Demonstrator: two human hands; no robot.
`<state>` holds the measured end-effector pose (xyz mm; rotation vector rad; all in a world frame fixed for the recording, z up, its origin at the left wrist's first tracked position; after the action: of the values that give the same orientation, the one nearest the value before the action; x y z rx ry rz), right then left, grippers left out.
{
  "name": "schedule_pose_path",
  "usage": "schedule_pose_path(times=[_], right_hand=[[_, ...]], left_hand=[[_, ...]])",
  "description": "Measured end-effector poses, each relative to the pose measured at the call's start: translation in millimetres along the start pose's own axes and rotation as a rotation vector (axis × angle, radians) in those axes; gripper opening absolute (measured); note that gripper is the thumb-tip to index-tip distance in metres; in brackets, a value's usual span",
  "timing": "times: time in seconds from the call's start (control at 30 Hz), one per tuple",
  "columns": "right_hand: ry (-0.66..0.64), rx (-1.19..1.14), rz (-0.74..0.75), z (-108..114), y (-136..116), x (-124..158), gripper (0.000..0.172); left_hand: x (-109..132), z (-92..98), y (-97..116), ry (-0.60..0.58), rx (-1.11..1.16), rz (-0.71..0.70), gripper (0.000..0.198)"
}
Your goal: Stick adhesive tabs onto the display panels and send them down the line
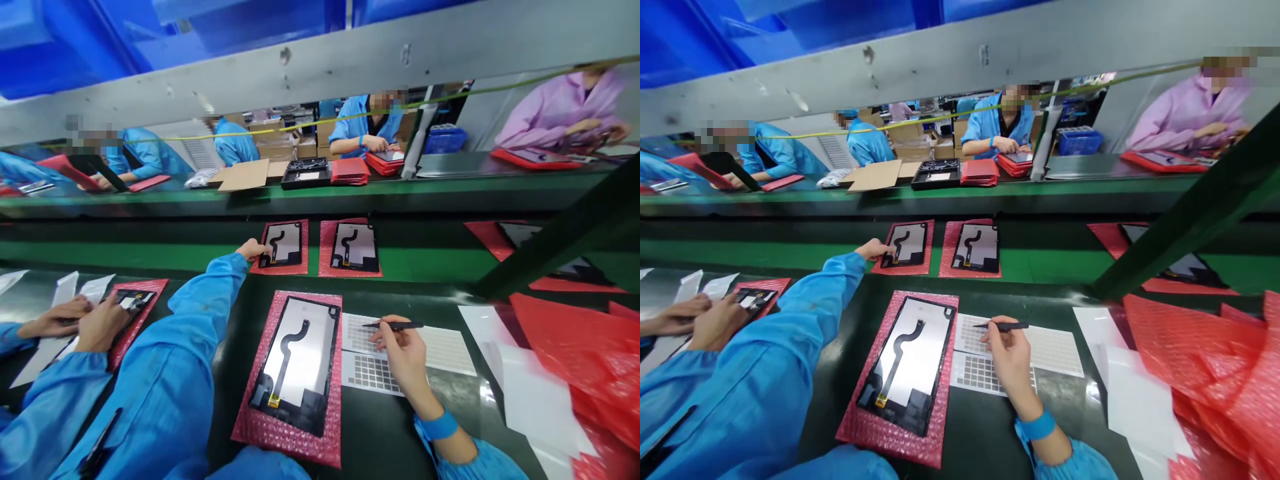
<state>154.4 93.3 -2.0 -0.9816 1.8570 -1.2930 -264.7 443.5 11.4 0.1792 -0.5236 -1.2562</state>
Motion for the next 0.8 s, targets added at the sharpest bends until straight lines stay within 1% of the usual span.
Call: schedule_pose_path(times=[0.1, 0.23, 0.33, 0.4, 0.5, 0.57, 0.63, 0.8], right_hand=[[0.034, 0.025, 0.025, 2, -6, -3, 0.047], [0.081, 0.036, 0.049, 3, -10, -6, 0.052], [0.102, 0.039, 0.056, 5, -10, -8, 0.054], [0.109, 0.047, 0.067, 6, -11, -9, 0.054], [0.122, 0.068, 0.108, 9, -19, -10, 0.054], [0.132, 0.078, 0.140, 11, -25, -10, 0.054], [0.138, 0.079, 0.163, 12, -31, -10, 0.054], [0.136, 0.058, 0.166, 8, -32, -8, 0.049]], left_hand=[[-2, -3.6, 0, -0.031, 0.046, 0.006, 0.036], [1, -3.4, -3, -0.013, 0.092, -0.012, 0.037], [5, -6.2, -11, -0.007, 0.113, 0.019, 0.038], [11, -9.2, -13, -0.021, 0.146, 0.034, 0.038], [26, -8.5, -6, -0.026, 0.237, 0.004, 0.038], [40, -0.6, 2, 0.010, 0.315, -0.045, 0.038], [55, 13.6, 11, 0.074, 0.397, -0.110, 0.037], [95, 62.1, 27, 0.249, 0.567, -0.285, 0.037]])
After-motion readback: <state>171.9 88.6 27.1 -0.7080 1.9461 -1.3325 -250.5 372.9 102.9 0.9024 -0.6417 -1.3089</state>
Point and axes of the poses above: each hand's wrist, its own x-axis away from the middle knuckle, its own z-axis out of the back of the hand, y = z × x, the point moved 10 cm from there along -x, towards the middle knuckle, and after that the axes turned 12 degrees about -x, right-handed, at the moved point
